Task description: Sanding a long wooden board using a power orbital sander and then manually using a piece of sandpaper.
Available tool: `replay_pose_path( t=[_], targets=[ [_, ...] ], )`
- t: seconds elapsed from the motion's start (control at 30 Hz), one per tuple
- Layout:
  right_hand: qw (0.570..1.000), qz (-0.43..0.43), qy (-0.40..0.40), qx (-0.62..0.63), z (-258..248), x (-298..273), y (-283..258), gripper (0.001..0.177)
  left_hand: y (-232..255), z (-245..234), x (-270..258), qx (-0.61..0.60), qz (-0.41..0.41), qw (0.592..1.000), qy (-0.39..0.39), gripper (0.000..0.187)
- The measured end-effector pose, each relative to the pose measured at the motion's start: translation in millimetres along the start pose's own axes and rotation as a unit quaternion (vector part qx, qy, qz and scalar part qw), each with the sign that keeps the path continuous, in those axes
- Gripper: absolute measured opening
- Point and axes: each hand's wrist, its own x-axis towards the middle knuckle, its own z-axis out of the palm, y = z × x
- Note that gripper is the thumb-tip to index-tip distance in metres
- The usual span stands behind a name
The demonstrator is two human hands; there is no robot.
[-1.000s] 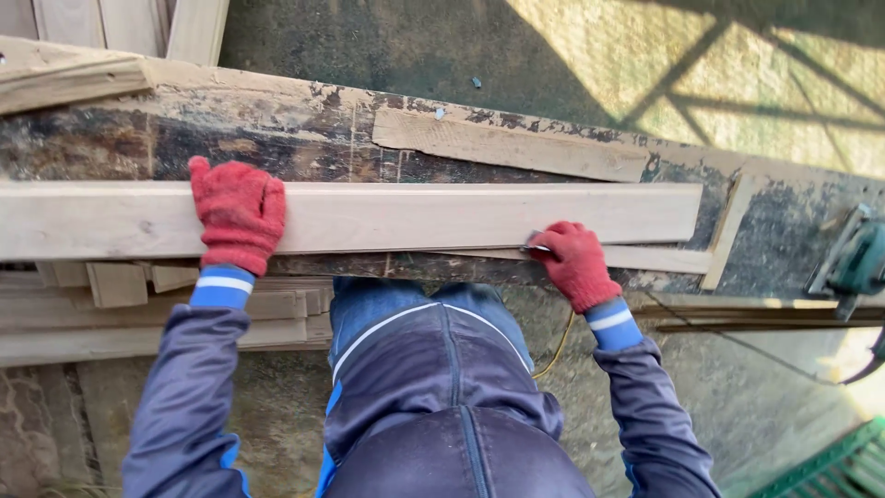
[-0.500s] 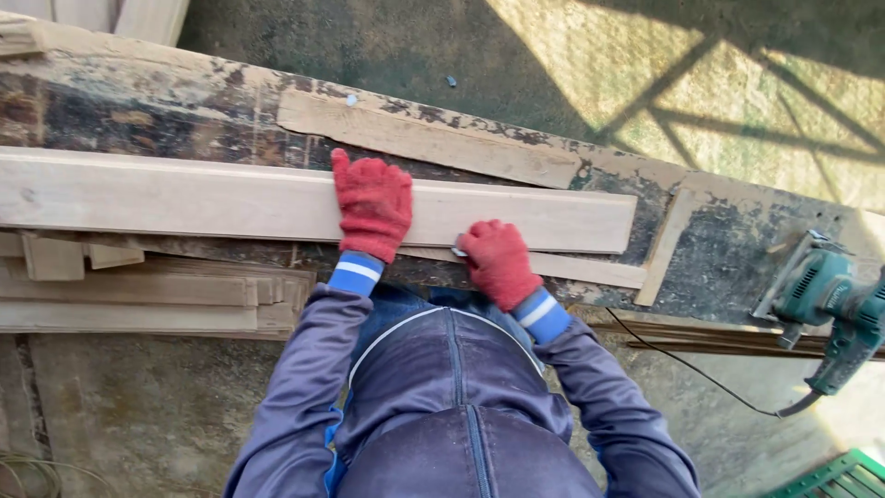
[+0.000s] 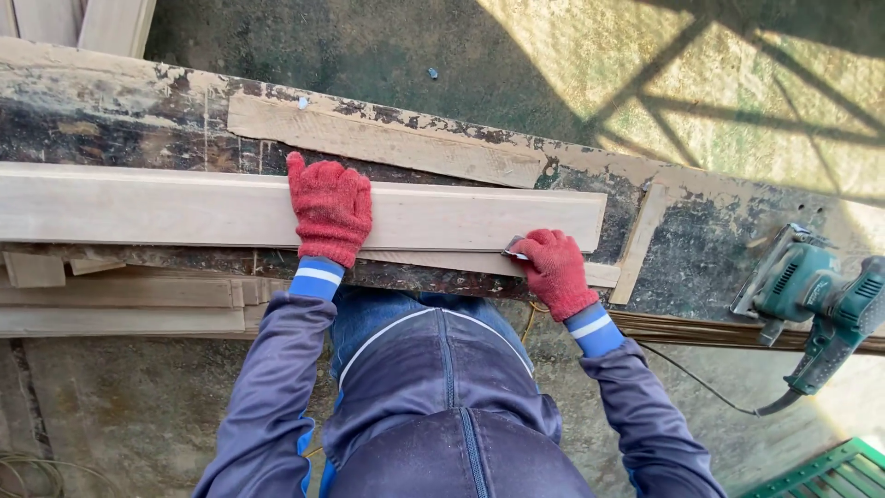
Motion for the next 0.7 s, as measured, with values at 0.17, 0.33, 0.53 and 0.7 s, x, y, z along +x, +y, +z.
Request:
replay_pose_path(
  t=[0.17, 0.33, 0.53, 0.7],
  targets=[
    [0.997, -0.031, 0.027, 0.069, 22, 41, -72, 0.017, 2, -1, -1, 0.001, 0.02, 1.0, 0.005, 0.03],
    [0.997, -0.071, 0.002, 0.038, 24, 47, -77, 0.016, 5, -8, 0, 0.01, 0.037, 0.999, 0.002, 0.029],
    [0.999, 0.039, 0.012, 0.034, -2, -23, 37, 0.012, 4, -5, 5, 0.0, 0.032, 0.999, 0.004, 0.029],
    [0.993, 0.047, 0.071, 0.08, 24, 3, -6, 0.013, 4, 1, 3, -0.007, 0.048, 0.999, 0.003, 0.029]
  ],
)
